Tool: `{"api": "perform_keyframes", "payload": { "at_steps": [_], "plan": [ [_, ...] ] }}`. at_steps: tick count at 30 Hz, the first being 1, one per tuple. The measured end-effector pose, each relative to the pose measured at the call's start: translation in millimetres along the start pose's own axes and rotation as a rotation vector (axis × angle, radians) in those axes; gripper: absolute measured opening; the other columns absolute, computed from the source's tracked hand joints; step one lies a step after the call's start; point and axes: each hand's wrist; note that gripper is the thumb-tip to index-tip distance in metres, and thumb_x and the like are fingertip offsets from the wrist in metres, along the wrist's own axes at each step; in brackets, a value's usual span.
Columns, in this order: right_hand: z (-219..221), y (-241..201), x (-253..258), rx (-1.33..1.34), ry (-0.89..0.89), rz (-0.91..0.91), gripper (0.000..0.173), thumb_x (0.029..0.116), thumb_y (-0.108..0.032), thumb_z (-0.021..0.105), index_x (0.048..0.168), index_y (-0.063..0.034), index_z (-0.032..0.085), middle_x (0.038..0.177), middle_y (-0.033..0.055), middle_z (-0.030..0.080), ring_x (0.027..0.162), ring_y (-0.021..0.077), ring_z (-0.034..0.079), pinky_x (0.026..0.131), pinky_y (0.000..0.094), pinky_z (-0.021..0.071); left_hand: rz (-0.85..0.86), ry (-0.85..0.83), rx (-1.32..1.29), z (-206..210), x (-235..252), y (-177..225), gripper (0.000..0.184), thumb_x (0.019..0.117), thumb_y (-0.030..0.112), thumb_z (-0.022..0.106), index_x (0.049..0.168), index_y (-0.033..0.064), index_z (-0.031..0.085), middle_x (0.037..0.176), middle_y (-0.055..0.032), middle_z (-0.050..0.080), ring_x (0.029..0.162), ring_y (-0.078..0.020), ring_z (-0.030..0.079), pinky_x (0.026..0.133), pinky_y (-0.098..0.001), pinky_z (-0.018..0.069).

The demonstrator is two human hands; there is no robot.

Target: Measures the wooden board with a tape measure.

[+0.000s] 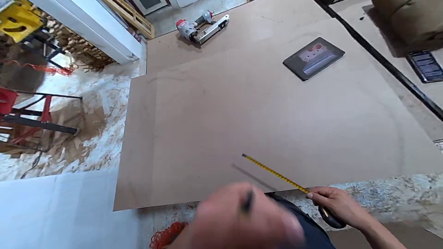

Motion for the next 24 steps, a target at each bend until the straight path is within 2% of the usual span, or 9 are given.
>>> {"api": "perform_keyframes", "payload": {
  "at_steps": [3, 5, 7, 9, 11, 13, 18, 22, 24],
  "plan": [
    [-2.9, -16.0, 18.6, -0.086, -0.108, -0.057, 0.034, 0.0987, -0.055, 0.06, 0.101, -0.0278, 0.08, 0.083, -0.0065, 0.074, 0.076, 0.0098, 0.069, 0.075, 0.0415, 0.0577, -0.424, 0.123, 0.473, -8.7, -25.9, -118.5, 0.036, 0.102, 0.037, 0.064, 0.135, 0.0217, 0.066, 0.127, 0.0037, 0.071, 0.112, -0.0122, 0.069, 0.096, -0.039, 0.0605],
    [-4.4, -30.3, 25.3, -0.12, -0.136, -0.068, 0.035, 0.0985, -0.057, 0.058, 0.101, -0.029, 0.079, 0.084, -0.0075, 0.074, 0.077, 0.009, 0.069, 0.075, 0.0416, 0.0576, -0.768, 0.078, 0.55, -14.3, -50.3, -181.8, 0.045, 0.0992, 0.041, 0.067, 0.141, 0.0276, 0.061, 0.135, 0.0065, 0.066, 0.113, -0.01, 0.066, 0.098, -0.0396, 0.0566],
    [-11.9, -43.2, 36.3, -0.139, -0.147, -0.079, 0.036, 0.0987, -0.057, 0.059, 0.099, -0.0281, 0.079, 0.084, -0.0073, 0.074, 0.077, 0.0088, 0.068, 0.075, 0.0411, 0.0566, -0.928, 0.026, 0.428, -22.0, -66.8, -217.7, 0.037, 0.0979, 0.038, 0.069, 0.132, 0.0237, 0.067, 0.127, 0.0055, 0.07, 0.11, -0.0084, 0.068, 0.098, -0.0357, 0.0575],
    [-23.7, -51.7, 53.3, -0.138, -0.148, -0.089, 0.034, 0.099, -0.054, 0.061, 0.097, -0.026, 0.079, 0.083, -0.0066, 0.073, 0.076, 0.0094, 0.067, 0.073, 0.0408, 0.0561, -0.993, 0.002, 0.311, -30.1, -70.5, -235.5, 0.022, 0.0976, 0.032, 0.07, 0.114, 0.0182, 0.073, 0.106, 0.0048, 0.074, 0.096, -0.0063, 0.07, 0.089, -0.0314, 0.0595],
    [-36.6, -53.6, 69.5, -0.171, -0.156, -0.095, 0.03, 0.0984, -0.052, 0.063, 0.093, -0.0272, 0.079, 0.08, -0.0085, 0.072, 0.072, 0.0076, 0.067, 0.069, 0.0385, 0.0567, -1.041, 0.02, 0.294, -33.2, -72.7, -240.0, 0.012, 0.0971, 0.027, 0.073, 0.104, 0.0185, 0.075, 0.093, 0.0043, 0.073, 0.083, -0.0082, 0.069, 0.079, -0.0341, 0.0592],
    [-59.8, -57.9, 92.5, -0.262, -0.147, -0.111, 0.029, 0.0993, -0.052, 0.062, 0.093, -0.029, 0.079, 0.079, -0.0091, 0.072, 0.071, 0.0076, 0.067, 0.069, 0.0393, 0.0571, -1.068, 0.11, 0.387, -38.1, -67.1, -248.2, 0.009, 0.0979, 0.027, 0.073, 0.102, 0.0193, 0.074, 0.088, 0.003, 0.072, 0.077, -0.0113, 0.067, 0.073, -0.0378, 0.0583],
    [-187.8, -61.9, 162.8, -0.623, 0.091, -0.069, 0.027, 0.1018, -0.042, 0.064, 0.097, -0.0196, 0.08, 0.085, 0.0089, 0.075, 0.082, 0.0294, 0.072, 0.075, 0.062, 0.0551, -1.275, 0.361, 0.795, -76.8, -61.7, -297.4, 0.025, 0.1035, 0.03, 0.064, 0.118, 0.0105, 0.07, 0.104, -0.0168, 0.073, 0.097, -0.0372, 0.071, 0.086, -0.0656, 0.0546],
    [-316.9, -25.2, 200.7, -0.821, 0.275, 0.018, 0.035, 0.1031, -0.041, 0.06, 0.098, -0.0113, 0.077, 0.088, 0.0223, 0.072, 0.086, 0.0466, 0.069, 0.072, 0.0739, 0.0506, -1.418, 0.566, 0.898, -108.5, -69.4, -324.1, 0.026, 0.1035, 0.028, 0.064, 0.118, 0.0066, 0.068, 0.108, -0.0217, 0.072, 0.104, -0.0426, 0.069, 0.09, -0.0669, 0.0521],
    [-361.4, -4.5, 205.9, -0.751, 0.351, 0.085, 0.04, 0.1055, -0.037, 0.057, 0.104, -0.0011, 0.073, 0.096, 0.0303, 0.07, 0.094, 0.0514, 0.067, 0.079, 0.0755, 0.0484, -1.458, 0.622, 0.91, -115.5, -69.6, -329.7, 0.026, 0.1018, 0.028, 0.067, 0.117, 0.0069, 0.069, 0.11, -0.0207, 0.072, 0.105, -0.0411, 0.069, 0.092, -0.0658, 0.0521]
  ]
}}
Point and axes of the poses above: each hand's wrist, its own x-axis towards the middle knuckle, its own z-axis out of the palm, y = z × x
